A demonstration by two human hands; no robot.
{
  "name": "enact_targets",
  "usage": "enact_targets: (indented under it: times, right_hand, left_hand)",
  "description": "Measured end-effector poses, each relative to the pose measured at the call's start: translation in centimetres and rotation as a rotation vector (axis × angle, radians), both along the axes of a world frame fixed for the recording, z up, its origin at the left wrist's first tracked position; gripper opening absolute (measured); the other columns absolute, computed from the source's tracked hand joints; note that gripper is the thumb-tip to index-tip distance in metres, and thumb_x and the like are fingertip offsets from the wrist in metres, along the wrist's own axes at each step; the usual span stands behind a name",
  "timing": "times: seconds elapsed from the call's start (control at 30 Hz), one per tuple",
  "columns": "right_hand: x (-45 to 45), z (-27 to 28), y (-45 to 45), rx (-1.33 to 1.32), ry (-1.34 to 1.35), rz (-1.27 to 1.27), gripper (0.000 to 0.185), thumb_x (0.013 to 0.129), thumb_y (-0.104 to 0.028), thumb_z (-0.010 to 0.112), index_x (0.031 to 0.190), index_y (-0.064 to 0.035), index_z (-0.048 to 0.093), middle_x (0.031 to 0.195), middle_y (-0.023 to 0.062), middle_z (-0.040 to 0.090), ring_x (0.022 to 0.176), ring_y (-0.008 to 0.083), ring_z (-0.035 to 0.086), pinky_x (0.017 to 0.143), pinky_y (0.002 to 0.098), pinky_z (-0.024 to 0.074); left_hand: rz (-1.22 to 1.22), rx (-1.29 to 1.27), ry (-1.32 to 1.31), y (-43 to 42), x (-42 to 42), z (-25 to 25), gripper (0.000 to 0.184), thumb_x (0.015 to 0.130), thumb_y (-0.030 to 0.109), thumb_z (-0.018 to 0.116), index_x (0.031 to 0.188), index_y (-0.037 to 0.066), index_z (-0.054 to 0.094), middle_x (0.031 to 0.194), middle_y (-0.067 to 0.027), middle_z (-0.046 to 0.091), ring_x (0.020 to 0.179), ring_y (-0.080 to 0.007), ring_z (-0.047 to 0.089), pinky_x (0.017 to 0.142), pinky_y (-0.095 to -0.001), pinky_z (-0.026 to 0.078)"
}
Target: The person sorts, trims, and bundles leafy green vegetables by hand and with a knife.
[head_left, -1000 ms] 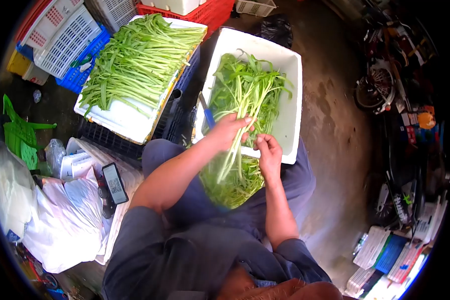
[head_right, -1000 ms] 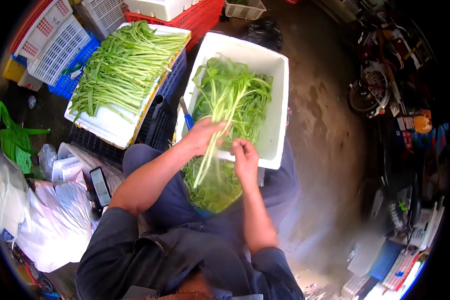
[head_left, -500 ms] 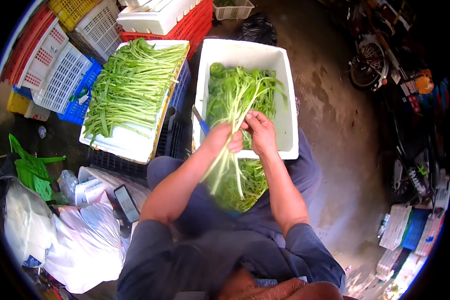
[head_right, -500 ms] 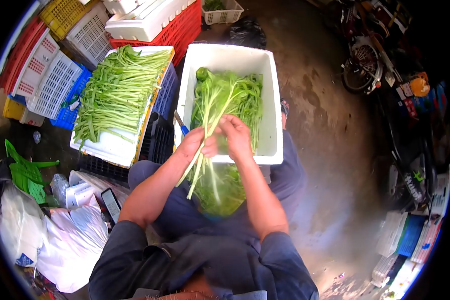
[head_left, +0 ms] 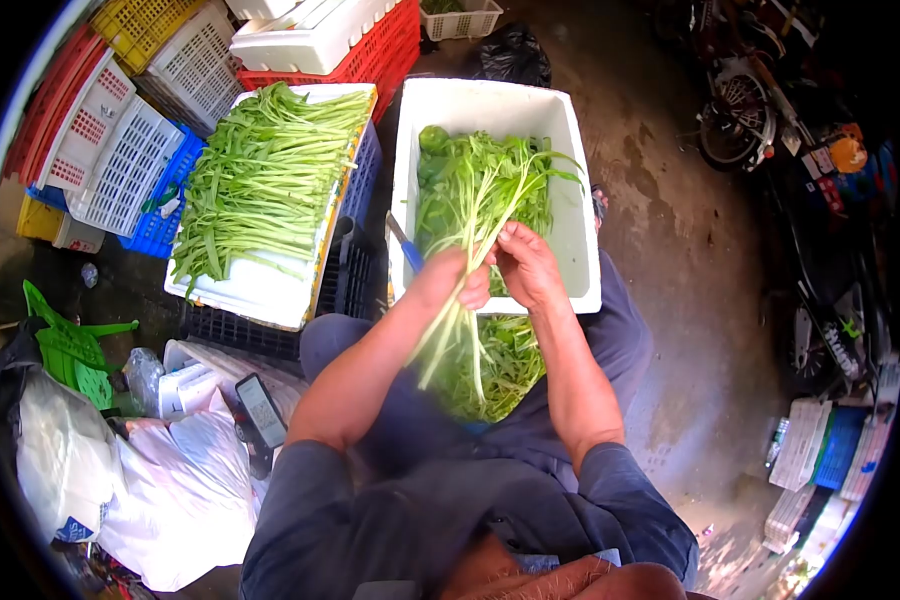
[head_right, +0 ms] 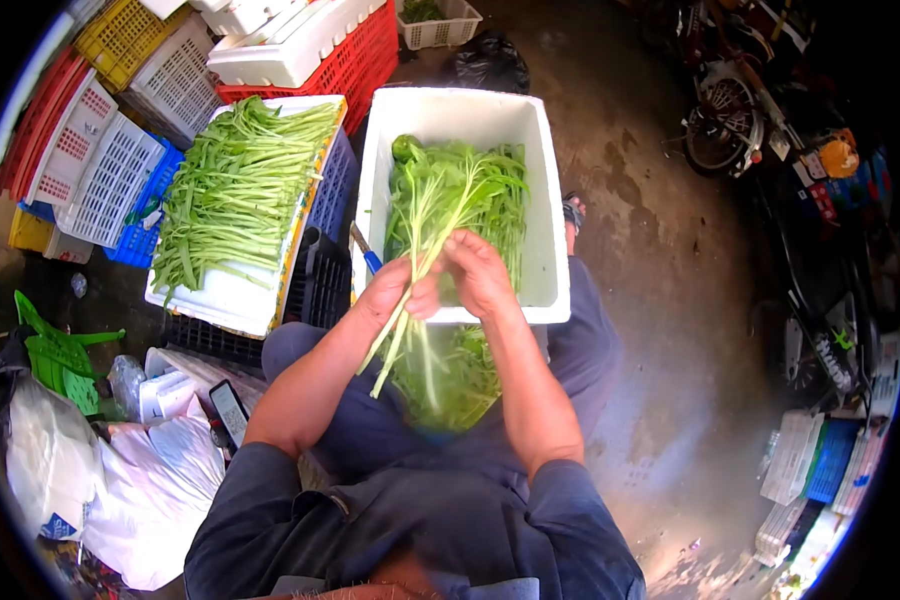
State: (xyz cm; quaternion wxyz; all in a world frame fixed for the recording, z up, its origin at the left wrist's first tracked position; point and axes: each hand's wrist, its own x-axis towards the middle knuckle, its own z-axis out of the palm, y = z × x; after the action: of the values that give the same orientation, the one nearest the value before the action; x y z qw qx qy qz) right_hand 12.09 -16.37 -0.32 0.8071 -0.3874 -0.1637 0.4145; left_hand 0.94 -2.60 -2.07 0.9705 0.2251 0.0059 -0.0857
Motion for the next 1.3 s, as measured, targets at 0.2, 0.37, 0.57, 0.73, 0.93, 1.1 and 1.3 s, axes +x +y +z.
enact_targets:
  times: [0.2,0.37,0.57,0.73,0.93,1.1,1.3]
  right_hand:
    - [-0.9,1.6,0.0,-0.053,0.013,-0.04,0.011,0.099,-0.013,0.061,0.101,-0.0026,0.064,0.092,0.0052,0.068,0.085,0.0119,0.06,0.086,0.0299,0.0462]
    - [-0.6,0.5,-0.2,-0.106,-0.057,-0.064,0.01,0.098,-0.012,0.062,0.095,-0.0032,0.064,0.087,0.004,0.069,0.081,0.0115,0.06,0.081,0.0284,0.0472]
    - [-1.3,0.1,0.0,-0.194,-0.026,-0.171,0.011,0.096,-0.013,0.065,0.091,-0.0032,0.065,0.081,0.0027,0.067,0.071,0.0096,0.057,0.072,0.0246,0.0464]
    - [-1.8,0.5,0.0,-0.279,-0.052,-0.25,0.011,0.094,-0.013,0.065,0.09,-0.0026,0.065,0.077,0.0019,0.066,0.069,0.009,0.055,0.069,0.0242,0.0449]
    - [-2.3,0.1,-0.1,-0.394,-0.255,-0.396,0.012,0.096,-0.012,0.062,0.087,-0.0037,0.063,0.075,0.0005,0.063,0.07,0.0081,0.053,0.069,0.0235,0.043]
    - [-3.4,-0.2,-0.5,-0.263,-0.267,-0.531,0.008,0.098,-0.008,0.06,0.092,-0.0044,0.06,0.084,0.0017,0.064,0.078,0.0078,0.055,0.073,0.0236,0.0438]
    - [-3.9,-0.8,-1.8,-0.114,-0.204,-0.494,0.005,0.099,-0.004,0.058,0.095,-0.003,0.06,0.102,0.0078,0.071,0.088,0.0118,0.061,0.084,0.0272,0.0483]
  left_hand:
    - [-0.044,0.008,-0.001,-0.1,0.1,0.4,0.028,0.107,0.031,0.047,0.111,0.007,0.06,0.063,0.0017,0.053,0.047,-0.0129,0.049,0.048,-0.0297,0.039]
    - [-0.018,0.04,0.037,-0.3,0.0,0.5,0.028,0.107,0.031,0.045,0.108,0.007,0.061,0.062,0.0018,0.053,0.045,-0.0128,0.048,0.046,-0.0299,0.039]
    - [0.004,0.064,0.064,-0.2,0.1,0.4,0.028,0.106,0.03,0.047,0.105,0.008,0.063,0.061,0.0,0.053,0.044,-0.0138,0.047,0.045,-0.0306,0.038]
    - [0.003,0.042,0.096,-0.1,-0.1,0.8,0.027,0.107,0.026,0.044,0.1,0.005,0.059,0.067,-0.0022,0.057,0.047,-0.0148,0.048,0.05,-0.0323,0.043]
    - [0.056,0.107,0.145,-0.2,0.2,0.5,0.03,0.108,0.031,0.044,0.105,0.004,0.058,0.074,-0.0035,0.059,0.052,-0.0148,0.049,0.053,-0.0322,0.043]
    - [0.124,0.084,0.186,-0.3,0.2,0.9,0.031,0.105,0.033,0.053,0.111,0.003,0.057,0.081,-0.0043,0.058,0.058,-0.0147,0.051,0.057,-0.0318,0.044]
    - [0.055,0.154,0.075,-0.1,0.6,0.3,0.033,0.101,0.032,0.06,0.109,0.0,0.059,0.083,-0.004,0.058,0.061,-0.0146,0.051,0.059,-0.0318,0.044]
